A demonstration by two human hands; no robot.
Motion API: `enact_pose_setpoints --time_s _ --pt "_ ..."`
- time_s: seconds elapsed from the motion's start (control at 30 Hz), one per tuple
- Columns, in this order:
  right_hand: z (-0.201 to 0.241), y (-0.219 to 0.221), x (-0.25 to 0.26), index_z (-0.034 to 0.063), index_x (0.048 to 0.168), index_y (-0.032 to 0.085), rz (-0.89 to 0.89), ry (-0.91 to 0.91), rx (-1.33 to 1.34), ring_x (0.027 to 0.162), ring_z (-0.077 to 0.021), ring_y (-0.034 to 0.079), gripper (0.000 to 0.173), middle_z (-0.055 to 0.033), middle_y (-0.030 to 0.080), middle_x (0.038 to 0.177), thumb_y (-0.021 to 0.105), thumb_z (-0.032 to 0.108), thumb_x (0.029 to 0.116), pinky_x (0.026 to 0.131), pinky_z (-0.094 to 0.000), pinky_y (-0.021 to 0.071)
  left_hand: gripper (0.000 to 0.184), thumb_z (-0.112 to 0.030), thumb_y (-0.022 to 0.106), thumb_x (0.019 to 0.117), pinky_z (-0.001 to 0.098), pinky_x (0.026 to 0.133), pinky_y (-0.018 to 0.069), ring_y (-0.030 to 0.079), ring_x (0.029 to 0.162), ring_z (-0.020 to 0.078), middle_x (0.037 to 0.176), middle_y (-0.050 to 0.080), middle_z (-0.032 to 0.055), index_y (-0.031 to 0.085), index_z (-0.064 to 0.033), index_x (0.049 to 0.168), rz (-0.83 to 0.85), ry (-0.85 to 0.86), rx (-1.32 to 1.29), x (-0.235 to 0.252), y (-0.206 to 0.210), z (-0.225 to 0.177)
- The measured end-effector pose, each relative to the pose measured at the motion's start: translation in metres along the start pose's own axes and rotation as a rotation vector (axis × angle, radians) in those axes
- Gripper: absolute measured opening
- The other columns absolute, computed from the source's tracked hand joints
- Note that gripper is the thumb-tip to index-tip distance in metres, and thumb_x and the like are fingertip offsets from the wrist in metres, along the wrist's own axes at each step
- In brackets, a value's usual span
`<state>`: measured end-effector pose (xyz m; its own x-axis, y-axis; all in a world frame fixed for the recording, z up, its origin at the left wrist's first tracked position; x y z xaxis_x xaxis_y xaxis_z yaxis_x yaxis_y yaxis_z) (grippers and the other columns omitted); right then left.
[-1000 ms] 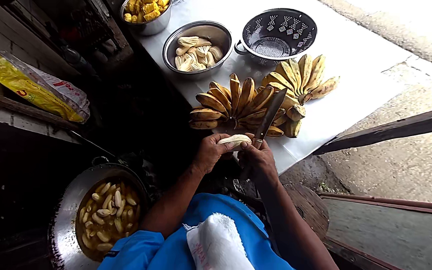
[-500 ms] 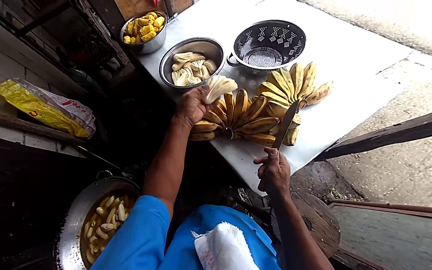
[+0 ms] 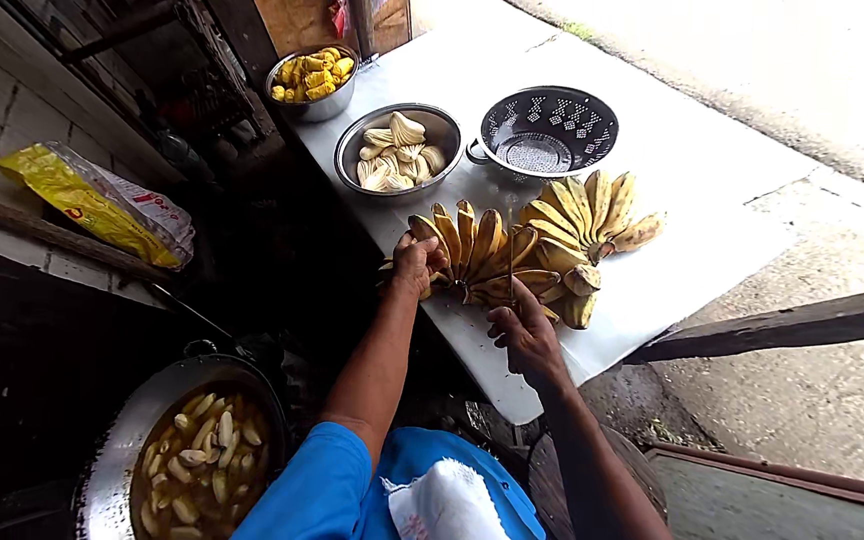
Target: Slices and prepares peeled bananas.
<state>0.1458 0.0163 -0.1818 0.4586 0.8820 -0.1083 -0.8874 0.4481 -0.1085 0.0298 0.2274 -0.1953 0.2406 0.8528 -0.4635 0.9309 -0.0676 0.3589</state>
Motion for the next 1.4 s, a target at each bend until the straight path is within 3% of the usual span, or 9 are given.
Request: enact_pose_setpoints --time_s 0.2,0.47,0.67,0.73,0.83,0.97,1.07,1.23,1.4 --pt "0.021 0.005 0.05 0.0247 0.156 0.044 0.081 -0.132 -0.841 0.094 -0.0413 0.069 0.048 -0.0199 0.07 0.105 0.048 0.031 0.1084 0.079 -0.0655 0.0532 0.063 0.002 0.066 0.0947 0.0392 0.054 0.0595 0.064 0.063 0.025 0.117 0.058 0.0216 0.034 -0.0078 0.148 0.082 0.144 0.196 0.017 0.014 -0.008" --pt "0.07 0.025 0.082 0.0257 0.147 0.052 0.044 -0.298 -1.283 0.074 -0.0413 0.068 0.04 -0.0216 0.066 0.093 0.05 0.03 0.1066 0.057 -0.0559 0.0535 0.045 0.009 0.061 0.0916 0.0356 0.049 0.0567 0.062 0.059 0.02 0.096 0.066 0.0164 0.053 -0.002 0.134 0.118 0.281 0.263 0.016 0.016 -0.009" --pt "0.052 0.049 0.128 0.0202 0.152 0.048 0.226 -0.146 -0.669 0.091 -0.0387 0.069 0.045 -0.0207 0.07 0.105 0.042 0.036 0.1108 0.08 -0.062 0.0533 0.061 -0.002 0.073 0.0909 0.0402 0.063 0.0602 0.068 0.08 0.025 0.119 0.064 0.0197 0.047 -0.0076 0.145 0.154 0.326 0.289 0.017 0.014 -0.009" --pt "0.04 0.054 0.123 0.0197 0.153 0.046 0.25 -0.111 -0.31 0.073 -0.0277 0.062 0.047 -0.0173 0.067 0.096 0.04 0.039 0.1109 0.068 -0.0491 0.0537 0.06 -0.004 0.077 0.0884 0.0394 0.08 0.0586 0.067 0.095 0.0229 0.122 0.064 0.0173 0.049 -0.0061 0.142 0.158 0.342 0.224 0.015 0.012 -0.012" --pt "0.019 0.059 0.122 0.0233 0.139 0.058 0.207 -0.024 0.064 0.054 -0.0144 0.051 0.044 -0.0069 0.062 0.08 0.042 0.05 0.1076 0.049 -0.032 0.0466 0.053 0.004 0.076 0.0854 0.0289 0.061 0.0529 0.062 0.076 0.0162 0.106 0.065 0.0126 0.053 -0.0051 0.132 0.17 0.317 0.124 0.011 0.009 -0.011" --pt "-0.005 0.061 0.133 0.0205 0.123 0.059 0.179 0.104 0.288 0.047 -0.0131 0.047 0.044 -0.0028 0.053 0.067 0.037 0.055 0.1071 0.044 -0.0305 0.0444 0.05 -0.004 0.072 0.0916 0.0296 0.049 0.0517 0.057 0.06 0.0173 0.103 0.064 0.013 0.051 -0.0105 0.137 0.22 0.331 0.2 0.001 0.005 -0.009" --pt "-0.012 0.067 0.136 0.0218 0.133 0.057 0.214 0.118 0.351 0.048 -0.0148 0.05 0.043 -0.0053 0.057 0.071 0.039 0.052 0.1082 0.044 -0.0309 0.0479 0.063 -0.033 0.079 0.0904 0.0442 0.075 0.0567 0.065 0.092 0.0257 0.12 0.066 0.0143 0.049 -0.0157 0.143 0.067 0.382 0.52 0.0 0.004 0.0" --pt "-0.01 0.056 0.145 0.0101 0.134 0.053 0.131 0.149 0.435 0.049 -0.0157 0.052 0.039 -0.0066 0.057 0.069 0.033 0.037 0.1129 0.045 -0.0312 0.0486 0.054 -0.009 0.08 0.0735 0.047 0.082 0.06 0.071 0.091 0.0248 0.101 0.071 0.0149 0.061 -0.0026 0.123 0.075 0.488 0.712 0.007 0.013 -0.012" --pt "0.004 0.051 0.132 0.005 0.141 0.049 0.131 0.053 0.381 0.056 -0.0156 0.06 0.037 -0.0108 0.071 0.09 0.043 0.026 0.111 0.05 -0.0299 0.0514 0.062 0.006 0.07 0.0726 0.0385 0.089 0.0583 0.068 0.104 0.0225 0.119 0.068 0.0192 0.059 0.0031 0.133 0.187 0.502 0.701 -0.016 -0.007 -0.011"
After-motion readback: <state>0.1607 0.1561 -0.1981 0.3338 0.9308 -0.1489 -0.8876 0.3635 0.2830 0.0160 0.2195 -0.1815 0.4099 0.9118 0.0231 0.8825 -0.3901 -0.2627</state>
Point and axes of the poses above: each hand's wrist, its own x-axis towards the middle knuckle, its own y-axis out of the palm, z = x × y, the point moved 8 cm from there along x, towards the middle knuckle
